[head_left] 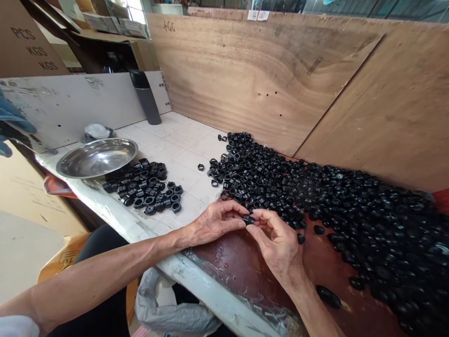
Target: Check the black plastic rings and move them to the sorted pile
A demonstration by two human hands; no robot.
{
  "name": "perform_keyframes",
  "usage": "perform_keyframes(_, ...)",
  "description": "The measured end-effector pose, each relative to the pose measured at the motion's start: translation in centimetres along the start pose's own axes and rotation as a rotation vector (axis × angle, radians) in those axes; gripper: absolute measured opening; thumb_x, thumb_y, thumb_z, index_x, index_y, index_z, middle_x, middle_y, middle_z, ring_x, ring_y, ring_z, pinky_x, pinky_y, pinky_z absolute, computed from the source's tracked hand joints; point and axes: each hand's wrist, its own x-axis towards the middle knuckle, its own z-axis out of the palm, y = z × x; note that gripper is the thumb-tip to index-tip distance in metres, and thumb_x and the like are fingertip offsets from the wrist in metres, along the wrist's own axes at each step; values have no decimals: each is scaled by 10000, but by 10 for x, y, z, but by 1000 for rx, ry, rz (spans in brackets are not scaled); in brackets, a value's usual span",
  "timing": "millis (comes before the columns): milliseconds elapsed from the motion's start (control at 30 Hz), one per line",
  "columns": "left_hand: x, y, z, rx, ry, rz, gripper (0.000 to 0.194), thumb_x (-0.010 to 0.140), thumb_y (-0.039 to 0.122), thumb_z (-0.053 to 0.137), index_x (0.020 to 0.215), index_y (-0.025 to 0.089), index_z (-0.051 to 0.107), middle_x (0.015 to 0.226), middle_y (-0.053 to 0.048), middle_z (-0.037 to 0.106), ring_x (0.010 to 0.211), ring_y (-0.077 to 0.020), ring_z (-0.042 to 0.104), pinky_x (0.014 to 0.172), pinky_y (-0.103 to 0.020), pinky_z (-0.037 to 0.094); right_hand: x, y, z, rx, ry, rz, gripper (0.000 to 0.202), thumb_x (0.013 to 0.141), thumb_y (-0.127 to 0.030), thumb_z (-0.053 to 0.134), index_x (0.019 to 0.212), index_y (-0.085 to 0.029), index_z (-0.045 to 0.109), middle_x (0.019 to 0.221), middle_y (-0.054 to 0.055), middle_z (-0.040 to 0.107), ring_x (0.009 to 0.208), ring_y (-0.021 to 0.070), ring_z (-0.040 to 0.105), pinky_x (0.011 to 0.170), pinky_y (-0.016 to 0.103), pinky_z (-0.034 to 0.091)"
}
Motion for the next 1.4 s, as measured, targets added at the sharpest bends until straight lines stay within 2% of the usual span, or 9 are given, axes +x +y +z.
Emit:
perform_keyframes(200,-1,-3,2,35,2,56,308,847,334,793,1072,150,693,986,-51,714,908,-165,685,839,-294,544,-3,5,4,-61,66,29,272,944,-393,680,1157,-226,644,1002,62,768,889,208,747,821,318,609)
perform_keyframes(500,-2,1,1,67,-27,117,275,880,343,758,1069,153,698,1013,-71,704,946,-186,686,890,-334,556,-1,-6,-4,-277,-31,-231,144,1008,-261,573,1116,-216,656,928,51,746,820,196,713,766,296,549)
perform_keyframes(567,-2,2,1,97,-51,134,254,901,336,735,1069,150,698,1018,-79,709,951,-187,685,885,-331,556,0,-4,-3,-301,-35,-236,143,1027,-264,544,1031,-205,674,820,35,728,728,181,692,702,280,526)
perform_keyframes(700,-3,1,1,172,-74,142,266,913,346,721,1089,148,701,1094,-103,715,1030,-211,683,920,-343,552,0,0,0,-377,-43,-217,371,1060,-303,479,727,-218,620,629,13,638,578,160,609,597,274,456)
perform_keyframes(833,-2,0,2,105,-43,95,309,889,385,746,1085,153,690,1072,-95,715,981,-202,690,886,-334,555,-2,-2,1,-336,36,-168,195,1038,-325,528,1060,-205,679,919,66,761,809,201,717,722,285,525)
perform_keyframes(933,-2,1,1,61,-24,85,309,877,379,759,1078,157,684,1009,-71,705,937,-184,682,868,-321,548,-2,-6,1,-267,4,-207,228,1014,-288,550,1205,-208,647,1024,77,754,919,215,720,818,304,551)
perform_keyframes(1033,-2,2,1,78,-27,109,288,884,360,752,1068,149,687,1004,-73,695,934,-181,671,875,-319,542,-1,-8,0,-291,-16,-245,172,1010,-267,544,1044,-216,705,897,60,744,818,207,705,765,305,547)
perform_keyframes(1133,-2,2,1,95,-32,120,269,896,343,736,1060,137,684,1029,-86,691,934,-181,665,878,-325,540,-1,-7,-1,-345,-12,-218,344,1033,-303,499,739,-225,660,651,19,655,601,168,625,618,282,493)
perform_keyframes(1400,-2,4,1,108,18,115,285,883,346,742,1069,141,673,984,-75,681,897,-177,653,829,-313,534,-2,-14,-2,-269,-57,-121,305,990,-382,570,745,-222,653,670,11,642,605,160,588,585,275,458)
